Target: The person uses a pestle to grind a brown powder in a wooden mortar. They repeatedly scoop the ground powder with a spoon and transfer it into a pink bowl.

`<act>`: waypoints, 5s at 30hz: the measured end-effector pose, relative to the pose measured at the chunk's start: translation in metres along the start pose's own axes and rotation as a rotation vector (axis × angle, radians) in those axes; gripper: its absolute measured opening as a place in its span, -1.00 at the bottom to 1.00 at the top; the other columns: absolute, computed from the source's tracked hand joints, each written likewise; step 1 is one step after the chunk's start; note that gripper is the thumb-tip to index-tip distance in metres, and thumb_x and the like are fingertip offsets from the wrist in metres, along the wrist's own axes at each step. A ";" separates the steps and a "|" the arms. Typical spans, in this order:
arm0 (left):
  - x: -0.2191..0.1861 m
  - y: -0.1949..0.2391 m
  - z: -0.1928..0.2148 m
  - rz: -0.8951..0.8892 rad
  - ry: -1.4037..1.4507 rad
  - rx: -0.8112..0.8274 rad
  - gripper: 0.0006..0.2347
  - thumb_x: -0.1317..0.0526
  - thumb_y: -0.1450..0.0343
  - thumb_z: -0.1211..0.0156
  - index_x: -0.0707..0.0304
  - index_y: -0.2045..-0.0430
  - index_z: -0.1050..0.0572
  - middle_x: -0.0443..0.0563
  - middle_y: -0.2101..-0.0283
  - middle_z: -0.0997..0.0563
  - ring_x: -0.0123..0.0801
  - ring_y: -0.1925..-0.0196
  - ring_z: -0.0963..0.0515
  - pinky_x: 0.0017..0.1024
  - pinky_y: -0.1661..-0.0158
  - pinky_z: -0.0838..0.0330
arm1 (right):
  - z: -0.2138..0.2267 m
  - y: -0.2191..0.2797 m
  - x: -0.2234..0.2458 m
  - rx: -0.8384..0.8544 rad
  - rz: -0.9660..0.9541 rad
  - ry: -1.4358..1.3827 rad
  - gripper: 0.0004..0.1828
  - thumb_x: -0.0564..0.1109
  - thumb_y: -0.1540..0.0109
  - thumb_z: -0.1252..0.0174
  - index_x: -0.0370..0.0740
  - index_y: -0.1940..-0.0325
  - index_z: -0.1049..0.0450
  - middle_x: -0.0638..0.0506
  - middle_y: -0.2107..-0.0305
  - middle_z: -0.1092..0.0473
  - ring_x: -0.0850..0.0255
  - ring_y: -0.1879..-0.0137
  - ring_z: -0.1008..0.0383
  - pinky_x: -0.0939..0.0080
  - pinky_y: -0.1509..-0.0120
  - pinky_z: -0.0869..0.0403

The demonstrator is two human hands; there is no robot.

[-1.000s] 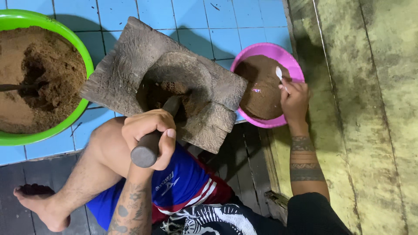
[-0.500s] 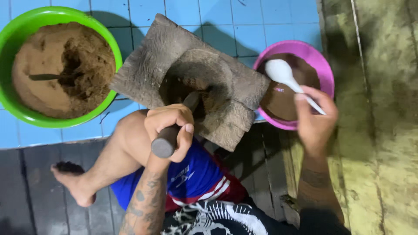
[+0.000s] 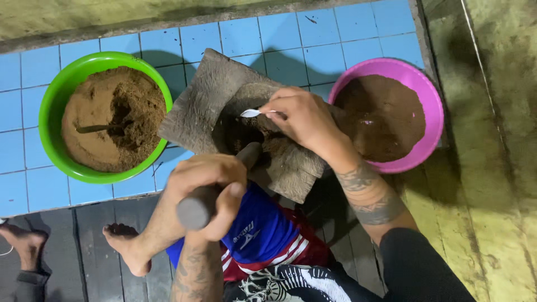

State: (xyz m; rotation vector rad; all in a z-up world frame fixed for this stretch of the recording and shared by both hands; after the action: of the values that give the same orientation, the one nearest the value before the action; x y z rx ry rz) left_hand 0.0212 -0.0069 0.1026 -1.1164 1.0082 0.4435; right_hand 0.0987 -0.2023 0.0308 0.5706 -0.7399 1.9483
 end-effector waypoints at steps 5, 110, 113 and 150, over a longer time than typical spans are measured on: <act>0.078 0.015 -0.016 -0.091 0.017 -0.217 -0.74 0.38 -0.38 -0.11 0.24 0.80 -0.35 -0.01 0.80 -0.31 -0.22 0.78 -0.28 -0.40 0.66 -0.25 | -0.007 -0.004 -0.013 -0.108 0.032 -0.228 -0.87 -0.23 -0.19 -0.35 -0.08 0.19 -0.64 0.02 0.34 -0.56 0.11 0.33 -0.48 0.13 0.21 -0.47; 0.043 0.012 -0.011 -0.041 -0.049 -0.332 -0.80 0.38 -0.28 -0.11 0.18 0.81 -0.37 -0.09 0.77 -0.32 -0.26 0.77 -0.29 -0.38 0.66 -0.23 | -0.016 0.015 -0.005 -0.033 0.061 0.157 -0.71 -0.34 -0.28 -0.13 0.05 0.11 -0.58 0.12 0.31 -0.56 0.08 0.23 -0.60 0.12 0.05 -0.54; -0.010 -0.009 0.006 -0.031 -0.137 -0.115 -0.82 0.41 -0.34 -0.07 0.24 0.72 -0.38 0.04 0.70 -0.42 -0.09 0.71 -0.45 -0.30 0.61 -0.39 | -0.027 0.012 -0.012 0.148 0.028 0.146 -0.64 -0.47 -0.18 -0.14 -0.04 0.14 -0.56 -0.02 0.32 -0.58 -0.09 0.21 -0.61 -0.10 -0.01 -0.54; 0.090 0.023 -0.009 -0.112 0.066 -0.318 -0.74 0.36 -0.32 -0.17 0.15 0.82 -0.32 -0.10 0.80 -0.30 -0.32 0.79 -0.24 -0.45 0.68 -0.21 | -0.013 0.011 -0.001 -0.248 0.138 0.153 -0.69 -0.34 -0.32 -0.10 0.10 0.14 -0.59 0.27 0.27 -0.52 0.21 0.23 -0.59 0.28 0.08 -0.53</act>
State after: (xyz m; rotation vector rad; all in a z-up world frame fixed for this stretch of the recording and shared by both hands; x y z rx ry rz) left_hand 0.0460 -0.0212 0.0136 -1.4733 0.9472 0.4901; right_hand 0.0884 -0.1982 0.0181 0.2227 -0.9262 1.9622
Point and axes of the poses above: each hand's wrist, its own y-axis away from the middle knuckle, its own z-axis out of the back of the hand, x = y × z, the point moved 4 cm from there along -y, towards the middle knuckle
